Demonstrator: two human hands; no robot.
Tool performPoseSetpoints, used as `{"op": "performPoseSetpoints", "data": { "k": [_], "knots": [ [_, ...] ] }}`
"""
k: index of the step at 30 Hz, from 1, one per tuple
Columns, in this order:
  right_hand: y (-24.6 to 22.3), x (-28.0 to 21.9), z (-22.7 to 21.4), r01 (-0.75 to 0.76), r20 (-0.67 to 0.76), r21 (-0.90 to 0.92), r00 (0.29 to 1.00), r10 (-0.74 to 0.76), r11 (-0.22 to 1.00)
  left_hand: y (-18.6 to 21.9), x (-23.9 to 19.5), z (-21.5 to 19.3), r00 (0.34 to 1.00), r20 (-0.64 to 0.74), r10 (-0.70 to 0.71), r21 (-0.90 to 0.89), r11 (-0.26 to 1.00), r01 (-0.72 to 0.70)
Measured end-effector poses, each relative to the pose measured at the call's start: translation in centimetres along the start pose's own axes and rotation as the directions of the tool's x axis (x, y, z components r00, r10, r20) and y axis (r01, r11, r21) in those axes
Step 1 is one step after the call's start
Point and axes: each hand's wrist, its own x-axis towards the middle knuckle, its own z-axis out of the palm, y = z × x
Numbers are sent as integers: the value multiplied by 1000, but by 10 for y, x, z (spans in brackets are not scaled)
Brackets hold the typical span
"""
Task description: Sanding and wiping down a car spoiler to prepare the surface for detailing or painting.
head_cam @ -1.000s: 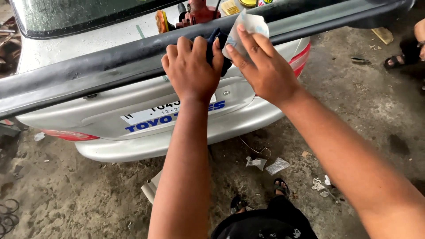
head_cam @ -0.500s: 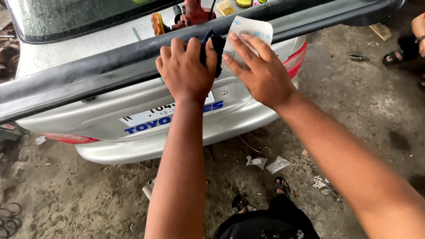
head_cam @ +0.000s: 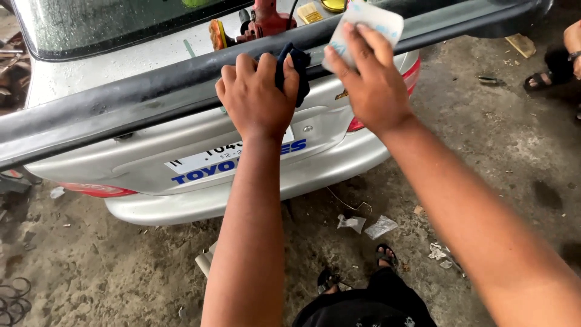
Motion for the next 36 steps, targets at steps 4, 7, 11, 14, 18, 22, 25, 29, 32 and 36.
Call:
{"op": "performPoseSetpoints", "data": {
  "k": [4,7,11,14,18,22,25,29,32,36],
  "knots": [
    [-10,6,-1,18,-25,-8,1000,-18,1000,1,0,0,1000,-10,-12,-5,1000,12],
    [-23,7,4,80,45,57,996,-83,995,0,1,1,999,-41,3,-17,1000,-4],
    [3,-9,3,-12,40,-59,999,15,998,-1,0,-1,999,-29,21,-5,1000,-21],
    [17,-9,-3,-72,-9,-153,997,71,986,-3,1,-1,999,-17,29,0,1000,-29],
    [-6,2,-3,16,101,28,995,-19,999,-4,0,-1,998,-45,49,31,998,-48],
    [-1,-4,-2,137,158,-130,981,-116,982,-6,0,1,993,-68,95,74,993,-90],
    [24,-18,-5,28,116,-64,993,-20,998,-10,-2,1,998,-11,66,63,996,-65],
    [26,-16,-13,-144,136,8,981,142,990,-10,-3,2,995,-60,78,74,995,-73],
    [12,-14,-12,-30,146,-49,989,37,998,-9,-2,1,994,-79,81,77,994,-75],
    [30,-35,-9,-87,185,-91,977,103,992,-1,-5,5,991,-131,4,78,997,6]
  ]
}}
